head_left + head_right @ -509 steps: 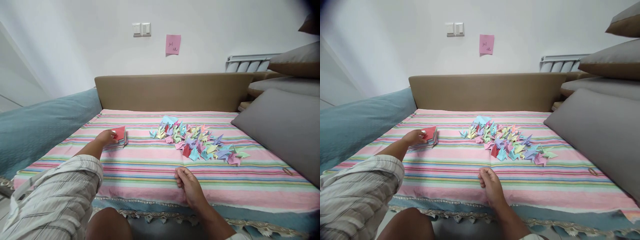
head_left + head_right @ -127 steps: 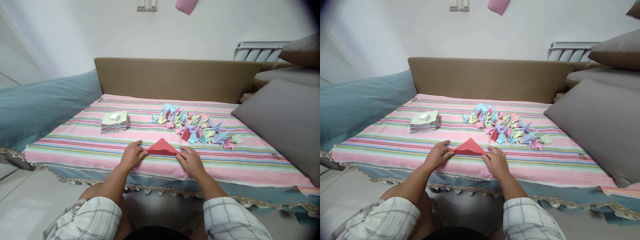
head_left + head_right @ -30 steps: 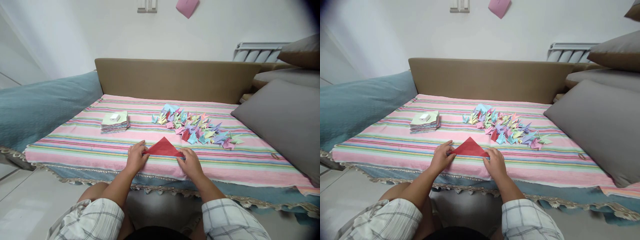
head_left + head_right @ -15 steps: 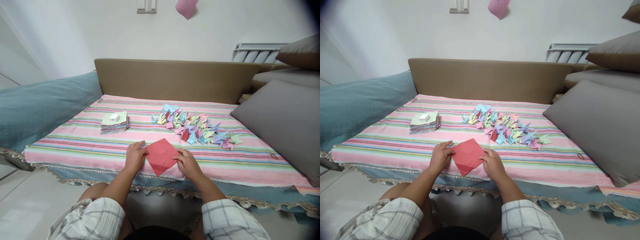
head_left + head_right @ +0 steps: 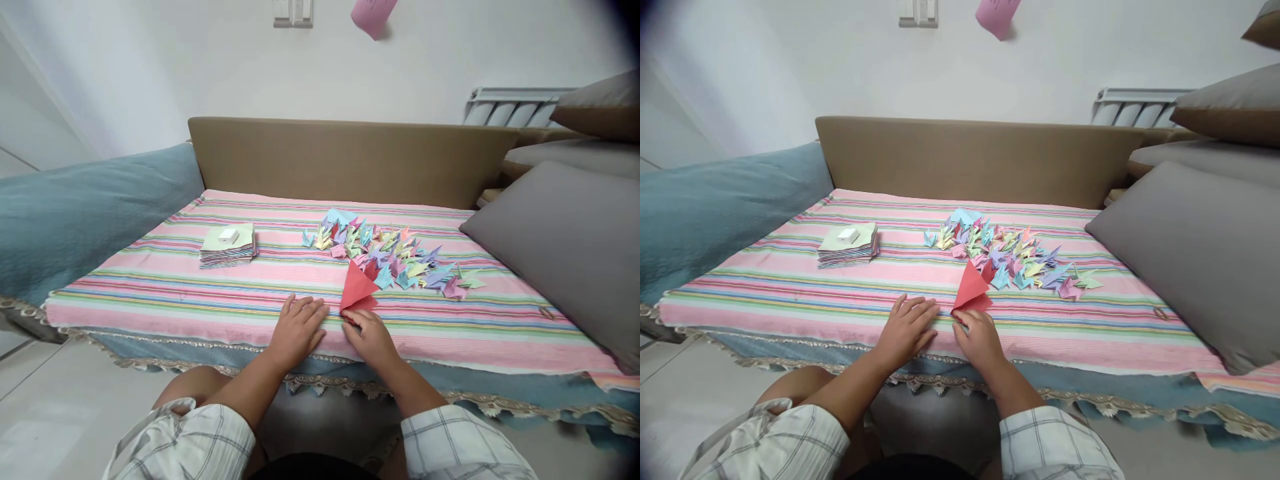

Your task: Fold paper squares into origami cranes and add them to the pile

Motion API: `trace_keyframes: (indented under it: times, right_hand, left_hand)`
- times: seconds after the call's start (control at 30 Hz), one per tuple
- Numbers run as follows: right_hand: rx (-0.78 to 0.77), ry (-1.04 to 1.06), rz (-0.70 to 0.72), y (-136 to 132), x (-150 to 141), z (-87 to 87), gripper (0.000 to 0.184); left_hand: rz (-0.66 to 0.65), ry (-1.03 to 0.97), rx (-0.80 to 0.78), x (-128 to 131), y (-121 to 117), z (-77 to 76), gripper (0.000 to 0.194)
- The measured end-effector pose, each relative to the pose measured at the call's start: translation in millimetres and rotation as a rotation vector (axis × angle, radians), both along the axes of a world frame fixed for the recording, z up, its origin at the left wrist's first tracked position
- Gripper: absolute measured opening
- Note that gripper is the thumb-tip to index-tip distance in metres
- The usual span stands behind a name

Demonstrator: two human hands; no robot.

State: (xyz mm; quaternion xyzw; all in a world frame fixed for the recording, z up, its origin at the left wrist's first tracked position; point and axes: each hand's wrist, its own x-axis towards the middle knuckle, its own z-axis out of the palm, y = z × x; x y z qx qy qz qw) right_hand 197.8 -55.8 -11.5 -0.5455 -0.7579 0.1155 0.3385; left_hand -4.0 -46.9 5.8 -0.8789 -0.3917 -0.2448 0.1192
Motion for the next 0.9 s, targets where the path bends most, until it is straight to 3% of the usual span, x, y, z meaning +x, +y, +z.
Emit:
trace_keyframes:
  times: [0.1,0.2,0.33,0.6,0.77,0.9]
  right_hand:
    - [0.039,-0.048,0.052,-8,-9,1.8,0.023]
    - [0.126,-0.164,0.048,-12,-16,2.5,0.017]
    - [0.247,-0.3,0.007,-12,-21,1.5,0.018]
    - [0.305,-0.324,0.034,-15,-24,5.9,0.015]
    - [0.357,-0.227,0.052,-14,-21,4.9,0.015]
    - [0.256,-0.222,0.008,-4,-7,3.5,0.027]
  left_hand:
    - [0.029,-0.023,0.115,0,4,-2.1,0.042]
    - [-0.04,-0.013,0.244,2,3,-4.0,0.045]
    - [-0.068,0.021,0.294,6,0,-8.9,0.05]
    - [0.212,-0.072,0.159,-5,11,-3.8,0.012]
    - [0.073,-0.023,-0.058,-22,28,-9.3,0.019]
    - [0.001,-0.052,-0.111,-33,35,-10.3,0.019]
